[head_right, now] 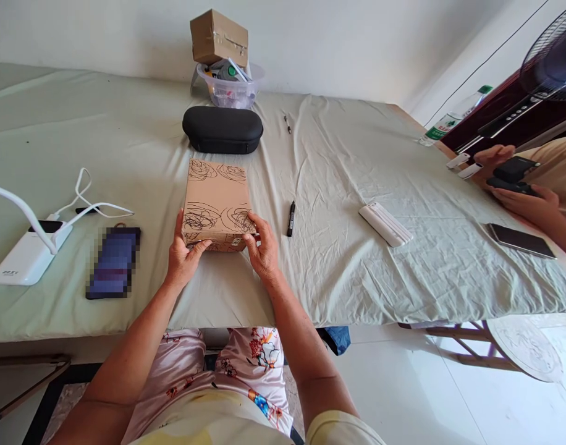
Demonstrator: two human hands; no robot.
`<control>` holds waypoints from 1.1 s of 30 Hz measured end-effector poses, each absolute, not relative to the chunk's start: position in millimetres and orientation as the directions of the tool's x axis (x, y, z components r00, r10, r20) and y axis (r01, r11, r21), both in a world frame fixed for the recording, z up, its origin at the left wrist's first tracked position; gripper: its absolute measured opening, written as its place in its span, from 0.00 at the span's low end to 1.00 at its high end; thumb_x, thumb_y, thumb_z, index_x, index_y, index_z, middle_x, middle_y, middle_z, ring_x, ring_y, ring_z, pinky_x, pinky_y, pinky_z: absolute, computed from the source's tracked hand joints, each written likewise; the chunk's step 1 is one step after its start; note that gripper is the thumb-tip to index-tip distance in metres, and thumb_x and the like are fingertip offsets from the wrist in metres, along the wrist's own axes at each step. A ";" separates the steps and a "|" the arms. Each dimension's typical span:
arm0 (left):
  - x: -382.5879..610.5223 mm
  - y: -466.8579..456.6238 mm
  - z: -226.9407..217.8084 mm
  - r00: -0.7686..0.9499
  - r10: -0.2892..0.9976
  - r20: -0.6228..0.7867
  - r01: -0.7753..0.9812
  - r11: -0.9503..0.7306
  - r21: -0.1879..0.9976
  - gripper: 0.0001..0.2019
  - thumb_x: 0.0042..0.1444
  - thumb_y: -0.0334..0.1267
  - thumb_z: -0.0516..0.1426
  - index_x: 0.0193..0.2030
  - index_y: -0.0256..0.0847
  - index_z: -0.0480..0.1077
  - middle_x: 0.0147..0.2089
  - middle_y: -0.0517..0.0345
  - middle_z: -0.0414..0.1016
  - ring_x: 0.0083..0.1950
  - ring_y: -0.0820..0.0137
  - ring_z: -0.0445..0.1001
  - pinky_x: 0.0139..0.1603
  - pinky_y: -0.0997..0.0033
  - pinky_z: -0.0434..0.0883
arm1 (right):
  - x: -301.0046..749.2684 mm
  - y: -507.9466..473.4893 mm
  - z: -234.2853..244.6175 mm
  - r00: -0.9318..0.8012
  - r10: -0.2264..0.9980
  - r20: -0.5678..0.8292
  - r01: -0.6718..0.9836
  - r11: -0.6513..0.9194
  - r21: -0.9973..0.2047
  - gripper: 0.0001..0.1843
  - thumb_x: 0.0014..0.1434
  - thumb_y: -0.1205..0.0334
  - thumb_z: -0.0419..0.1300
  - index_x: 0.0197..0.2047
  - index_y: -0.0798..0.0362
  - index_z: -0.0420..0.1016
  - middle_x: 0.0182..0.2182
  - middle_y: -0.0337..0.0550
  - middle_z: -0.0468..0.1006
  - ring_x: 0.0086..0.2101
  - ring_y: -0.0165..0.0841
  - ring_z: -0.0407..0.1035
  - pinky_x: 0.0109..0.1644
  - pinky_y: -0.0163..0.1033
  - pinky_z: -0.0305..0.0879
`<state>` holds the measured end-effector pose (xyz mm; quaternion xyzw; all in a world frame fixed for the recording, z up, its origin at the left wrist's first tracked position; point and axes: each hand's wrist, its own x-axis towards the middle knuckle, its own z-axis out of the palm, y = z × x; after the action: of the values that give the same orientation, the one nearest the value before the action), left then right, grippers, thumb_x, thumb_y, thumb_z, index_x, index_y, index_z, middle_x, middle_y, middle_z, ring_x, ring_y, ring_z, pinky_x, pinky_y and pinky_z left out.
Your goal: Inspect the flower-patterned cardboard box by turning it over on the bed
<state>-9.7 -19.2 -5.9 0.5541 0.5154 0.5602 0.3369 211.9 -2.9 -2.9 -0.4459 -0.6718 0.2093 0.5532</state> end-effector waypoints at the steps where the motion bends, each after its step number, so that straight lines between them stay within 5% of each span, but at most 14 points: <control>1: -9.9 -19.1 -6.6 -0.158 0.948 0.277 0.194 -0.245 0.950 0.49 0.58 0.51 0.68 0.80 0.45 0.51 0.78 0.45 0.63 0.78 0.55 0.66 0.80 0.52 0.62 | 211.9 -3.6 -2.3 0.008 0.837 0.547 0.372 0.505 -0.779 0.31 0.73 0.36 0.55 0.69 0.44 0.70 0.60 0.51 0.78 0.53 0.42 0.76 0.46 0.43 0.80; 10: -9.0 -18.1 -7.2 -0.127 0.920 0.372 0.230 -0.337 0.913 0.46 0.60 0.47 0.67 0.80 0.47 0.51 0.82 0.47 0.55 0.82 0.55 0.57 0.83 0.53 0.56 | 213.0 -0.9 -5.1 0.005 0.827 0.562 0.347 0.526 -0.777 0.33 0.68 0.39 0.64 0.69 0.44 0.67 0.62 0.52 0.74 0.53 0.42 0.76 0.41 0.41 0.79; 17: -4.5 -18.2 -6.5 -0.173 0.918 0.358 0.232 -0.315 0.920 0.49 0.56 0.48 0.70 0.80 0.47 0.51 0.80 0.45 0.58 0.80 0.55 0.60 0.82 0.53 0.60 | 213.5 0.4 -9.8 -0.007 0.835 0.551 0.331 0.522 -0.786 0.34 0.67 0.40 0.66 0.70 0.43 0.67 0.62 0.52 0.74 0.52 0.42 0.75 0.40 0.41 0.79; 22: -2.6 -17.4 -6.5 -0.170 0.916 0.364 0.232 -0.321 0.918 0.47 0.56 0.49 0.70 0.79 0.47 0.55 0.80 0.46 0.60 0.80 0.54 0.61 0.81 0.52 0.61 | 215.4 2.0 -9.9 -0.029 0.819 0.573 0.360 0.543 -0.758 0.45 0.66 0.37 0.65 0.78 0.43 0.57 0.66 0.55 0.70 0.61 0.48 0.71 0.59 0.55 0.78; 25: -2.6 -17.0 -6.1 -0.156 0.906 0.394 0.236 -0.353 0.905 0.44 0.57 0.49 0.69 0.77 0.47 0.58 0.80 0.47 0.60 0.81 0.54 0.59 0.81 0.50 0.60 | 217.5 2.9 -5.4 -0.047 0.786 0.617 0.414 0.577 -0.704 0.41 0.66 0.37 0.65 0.75 0.45 0.64 0.62 0.55 0.74 0.61 0.50 0.71 0.67 0.61 0.72; 33: -2.2 -18.0 -4.8 -0.152 0.918 0.367 0.209 -0.333 0.919 0.44 0.58 0.47 0.69 0.77 0.47 0.57 0.80 0.47 0.59 0.80 0.55 0.61 0.81 0.52 0.61 | 215.9 1.8 0.1 -0.009 0.782 0.624 0.431 0.566 -0.703 0.36 0.64 0.35 0.67 0.67 0.46 0.73 0.54 0.53 0.78 0.51 0.47 0.77 0.47 0.50 0.82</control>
<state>-2.2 -18.0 -4.8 0.5750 0.4897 0.5797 0.3057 215.9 1.8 0.1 -0.4379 -0.6923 0.1590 0.5510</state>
